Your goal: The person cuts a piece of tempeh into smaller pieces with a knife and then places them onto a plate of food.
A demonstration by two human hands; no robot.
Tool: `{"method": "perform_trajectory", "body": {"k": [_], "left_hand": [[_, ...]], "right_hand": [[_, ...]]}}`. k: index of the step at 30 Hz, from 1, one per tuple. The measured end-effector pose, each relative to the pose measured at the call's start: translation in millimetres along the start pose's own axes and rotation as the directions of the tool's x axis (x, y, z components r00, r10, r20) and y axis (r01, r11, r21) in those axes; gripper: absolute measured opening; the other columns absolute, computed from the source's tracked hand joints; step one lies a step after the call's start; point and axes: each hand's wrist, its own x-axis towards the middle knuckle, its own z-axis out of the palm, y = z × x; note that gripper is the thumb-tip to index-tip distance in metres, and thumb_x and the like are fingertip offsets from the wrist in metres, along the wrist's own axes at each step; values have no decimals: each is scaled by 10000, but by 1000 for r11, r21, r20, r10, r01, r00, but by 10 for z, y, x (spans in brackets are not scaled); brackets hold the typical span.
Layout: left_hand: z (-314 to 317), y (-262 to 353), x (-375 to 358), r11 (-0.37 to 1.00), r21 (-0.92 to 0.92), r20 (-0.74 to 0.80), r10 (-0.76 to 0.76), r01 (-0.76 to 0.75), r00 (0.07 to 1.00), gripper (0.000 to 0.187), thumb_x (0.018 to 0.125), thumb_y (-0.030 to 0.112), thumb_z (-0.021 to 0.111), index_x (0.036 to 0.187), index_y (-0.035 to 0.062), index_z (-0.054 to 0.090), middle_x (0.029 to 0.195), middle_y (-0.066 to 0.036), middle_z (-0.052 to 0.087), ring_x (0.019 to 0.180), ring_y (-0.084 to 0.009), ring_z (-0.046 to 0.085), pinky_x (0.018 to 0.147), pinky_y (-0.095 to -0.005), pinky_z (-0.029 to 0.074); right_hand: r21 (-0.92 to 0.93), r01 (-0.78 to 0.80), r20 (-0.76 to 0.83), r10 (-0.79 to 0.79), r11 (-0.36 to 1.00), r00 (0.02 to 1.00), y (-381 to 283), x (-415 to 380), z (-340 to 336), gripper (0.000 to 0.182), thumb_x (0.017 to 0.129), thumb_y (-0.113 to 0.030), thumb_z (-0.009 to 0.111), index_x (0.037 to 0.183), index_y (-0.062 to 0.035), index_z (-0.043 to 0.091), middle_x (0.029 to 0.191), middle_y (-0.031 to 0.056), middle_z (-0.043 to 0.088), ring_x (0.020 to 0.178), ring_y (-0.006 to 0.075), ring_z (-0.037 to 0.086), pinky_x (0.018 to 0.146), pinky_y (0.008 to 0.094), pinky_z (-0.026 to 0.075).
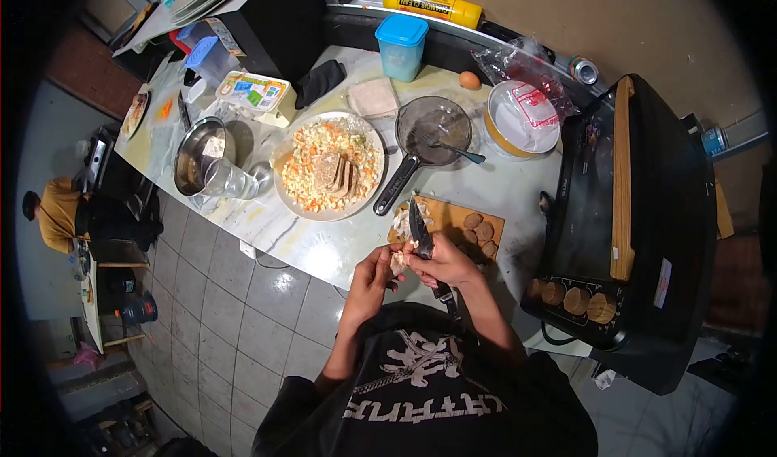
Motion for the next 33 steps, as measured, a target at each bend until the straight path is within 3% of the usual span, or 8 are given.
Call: {"method": "perform_trajectory", "body": {"k": [4,13,16,21,27,31,33], "left_hand": [[-2,21,-6,999,36,-20,-13,13,1000,412,1022,323,355,1195,-9,526,901,-48,619,693,-89,576,559,-223,458],[-72,12,-13,982,-168,47,-73,80,996,408,1021,326,359,1213,8,528,894,-64,629,663,-101,574,515,-217,426],[-48,51,-23,978,-197,10,-72,73,997,417,1020,313,347,1170,-31,530,876,-74,620,643,-106,552,509,-217,397],[-76,58,-34,973,-208,39,-95,101,995,397,1017,304,360,1078,-28,569,804,-67,616,634,-90,546,495,-206,380],[-123,-8,-46,953,-286,82,-79,99,994,412,1017,327,372,1051,-19,594,780,-49,620,564,-64,516,434,-177,340],[-157,35,-47,964,-242,106,-91,114,990,417,1017,328,374,1057,-22,597,779,-50,620,558,-63,514,423,-173,326],[-166,72,-59,964,-241,85,-97,115,992,406,1016,325,379,1080,-9,602,810,-46,630,592,-71,530,456,-183,351]], "right_hand": [[20,3,10,-3,1000,1000,-38,-17,7,125,908,-92,586,829,-54,497,565,-16,451,407,52,407,370,215,343],[118,-13,56,6,993,998,-109,-69,-35,116,906,-103,596,855,-27,525,604,1,469,397,40,390,358,204,325],[138,-4,61,-4,990,998,-155,-76,-22,101,912,-96,582,874,-28,518,605,0,464,391,40,380,356,203,320],[147,-16,-28,21,989,999,-186,-63,-8,96,923,-95,564,891,-32,499,618,2,456,388,43,372,351,207,312],[133,48,-48,-42,990,998,-188,-34,1,100,929,-101,560,907,-32,490,619,8,458,386,47,381,350,208,311],[158,49,-81,-37,986,996,-249,-40,10,93,931,-92,552,906,-30,488,617,10,465,384,48,380,349,207,311],[38,40,-114,-35,998,993,-280,-18,9,88,925,-79,555,905,-26,488,608,13,470,380,50,382,348,209,308]]}}
